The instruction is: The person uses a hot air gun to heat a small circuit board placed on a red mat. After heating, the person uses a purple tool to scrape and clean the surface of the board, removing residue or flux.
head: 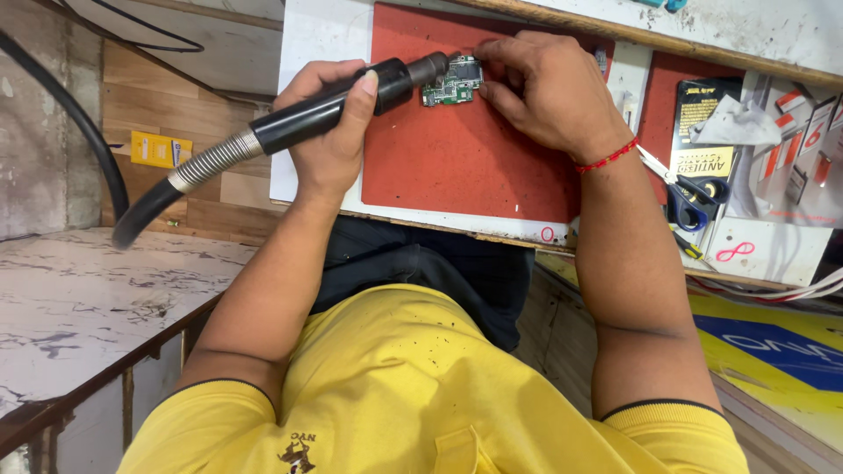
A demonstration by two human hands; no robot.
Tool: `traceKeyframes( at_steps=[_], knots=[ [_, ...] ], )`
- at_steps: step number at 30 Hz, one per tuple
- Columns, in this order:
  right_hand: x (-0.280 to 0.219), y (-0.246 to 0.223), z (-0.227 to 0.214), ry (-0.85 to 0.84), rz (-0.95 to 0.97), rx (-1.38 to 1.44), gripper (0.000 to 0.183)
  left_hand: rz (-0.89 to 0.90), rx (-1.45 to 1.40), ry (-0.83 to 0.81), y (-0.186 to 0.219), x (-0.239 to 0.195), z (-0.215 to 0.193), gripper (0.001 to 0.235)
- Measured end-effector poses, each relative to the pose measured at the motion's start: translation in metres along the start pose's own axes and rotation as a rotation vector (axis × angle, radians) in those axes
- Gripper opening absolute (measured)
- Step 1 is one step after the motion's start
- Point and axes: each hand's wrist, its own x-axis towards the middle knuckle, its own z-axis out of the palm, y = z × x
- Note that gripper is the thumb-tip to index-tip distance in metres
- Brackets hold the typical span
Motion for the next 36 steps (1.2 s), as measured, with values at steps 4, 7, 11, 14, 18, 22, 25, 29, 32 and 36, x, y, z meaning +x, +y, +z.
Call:
traceKeyframes(
  at_steps=[4,7,11,14,18,22,25,29,32,36],
  knots=[
    [0.001,-0.004,0.001,0.021,-0.007,0.009,0.030,0.020,0.023,-0.082,0.003,-0.002,-0.003,0.023],
    [0.005,-0.008,-0.004,0.016,0.041,0.023,0.030,-0.009,-0.022,-0.038,0.004,0.003,-0.002,0.022],
    [0.006,-0.012,-0.004,-0.012,0.106,0.030,0.031,-0.019,0.025,-0.040,-0.001,-0.004,-0.005,0.022],
    [0.006,-0.012,-0.003,-0.019,0.111,0.024,0.030,0.001,-0.089,0.119,-0.009,-0.002,-0.002,0.022],
    [0.007,-0.013,-0.004,-0.007,0.117,0.023,0.032,-0.027,-0.009,0.115,-0.009,0.002,-0.003,0.022],
    [0.007,-0.016,-0.003,-0.031,0.167,0.025,0.031,0.008,-0.034,0.094,-0.007,-0.001,-0.001,0.022],
    [0.009,-0.017,-0.004,-0.040,0.190,0.024,0.032,-0.029,-0.059,0.071,-0.007,0.003,0.000,0.022],
    [0.010,-0.017,-0.003,-0.056,0.214,0.030,0.033,-0.034,-0.018,-0.016,-0.007,-0.001,0.000,0.021],
    [0.008,-0.016,-0.003,-0.044,0.193,0.035,0.032,-0.022,0.006,0.058,-0.008,0.002,-0.001,0.022],
    [0.008,-0.017,-0.004,-0.049,0.192,0.026,0.032,-0.074,0.025,-0.051,-0.005,-0.001,0.000,0.024]
  ],
)
